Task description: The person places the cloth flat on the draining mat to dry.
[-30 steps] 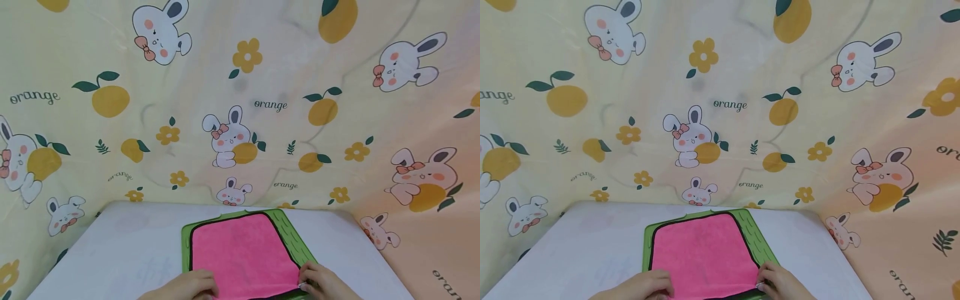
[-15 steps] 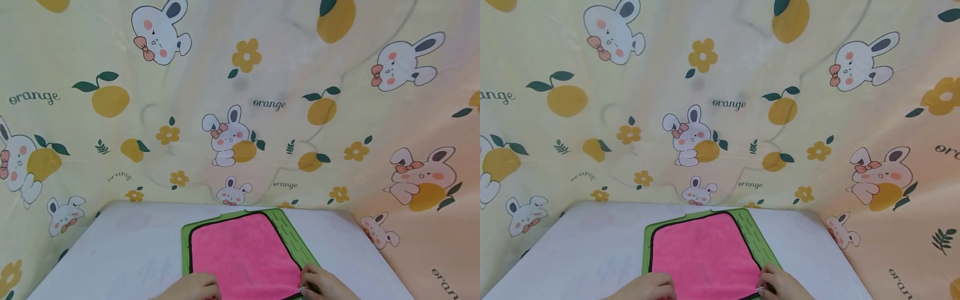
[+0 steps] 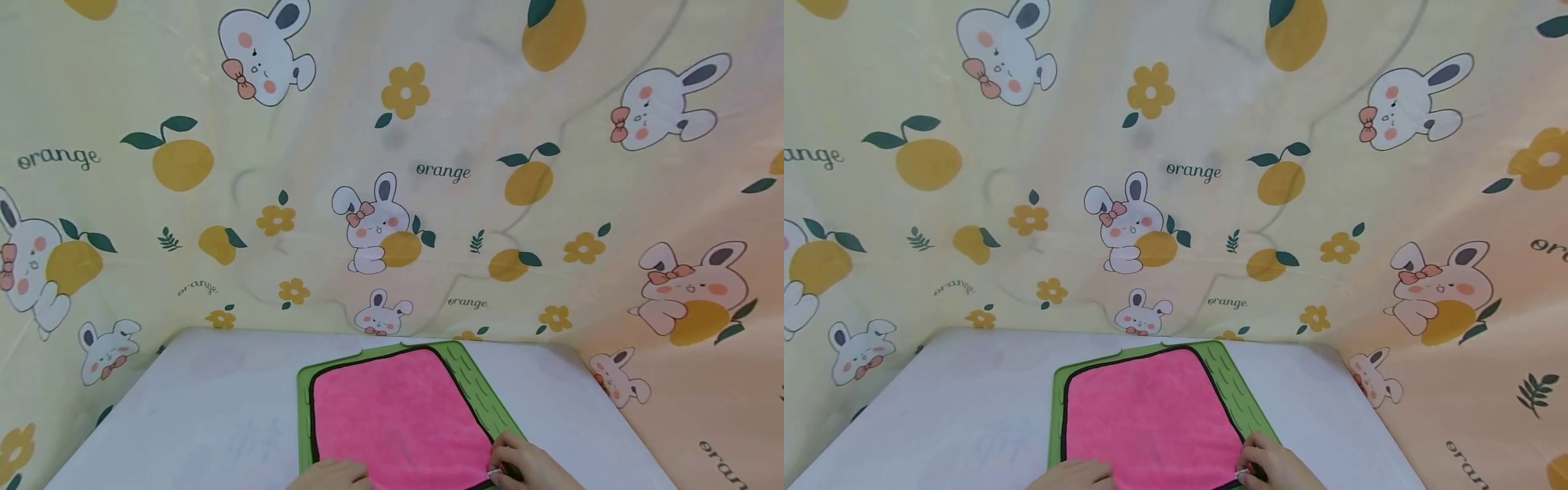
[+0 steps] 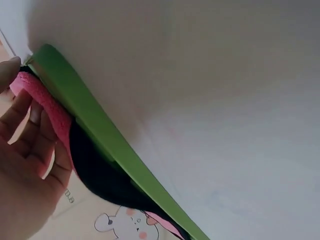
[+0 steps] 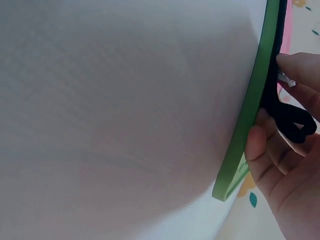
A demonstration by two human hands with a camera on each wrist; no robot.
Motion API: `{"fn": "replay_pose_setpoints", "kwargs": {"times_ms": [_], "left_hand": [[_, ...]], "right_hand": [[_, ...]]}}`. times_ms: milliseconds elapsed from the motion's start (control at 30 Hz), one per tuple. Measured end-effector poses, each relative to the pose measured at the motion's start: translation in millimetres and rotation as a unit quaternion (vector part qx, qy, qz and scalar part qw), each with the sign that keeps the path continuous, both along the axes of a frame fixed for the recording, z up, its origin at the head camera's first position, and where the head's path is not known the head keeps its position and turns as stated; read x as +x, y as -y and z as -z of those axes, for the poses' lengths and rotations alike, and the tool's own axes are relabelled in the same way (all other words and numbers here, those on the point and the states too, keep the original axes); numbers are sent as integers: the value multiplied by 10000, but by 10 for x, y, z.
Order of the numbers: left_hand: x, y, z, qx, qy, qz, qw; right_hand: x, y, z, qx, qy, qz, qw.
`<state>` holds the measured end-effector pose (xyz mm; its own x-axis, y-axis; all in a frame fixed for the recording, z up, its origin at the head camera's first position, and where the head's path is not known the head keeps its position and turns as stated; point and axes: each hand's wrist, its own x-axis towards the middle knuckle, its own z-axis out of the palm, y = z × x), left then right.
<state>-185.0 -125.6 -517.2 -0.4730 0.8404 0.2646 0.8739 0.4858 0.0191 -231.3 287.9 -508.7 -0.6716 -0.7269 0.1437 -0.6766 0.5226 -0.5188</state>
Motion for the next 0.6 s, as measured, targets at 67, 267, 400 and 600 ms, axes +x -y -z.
{"fn": "replay_pose_setpoints", "kwargs": {"times_ms": [67,267,400,600], "left_hand": [[-3,-24,-15,-108,33,-102,9999],[-20,-83,-13,-62,-87,-159,9998],[-35,-92,-41,-43,-100,-119,9999],[-71,-66,-209,145,814,-219,9963]], "right_hand": [[-2,11,-2,37,10,25,10000],[0,5,6,74,-55,43,9999],[3,1,0,51,-58,54,10000],[1,1,11,1,-92,30,10000]]}}
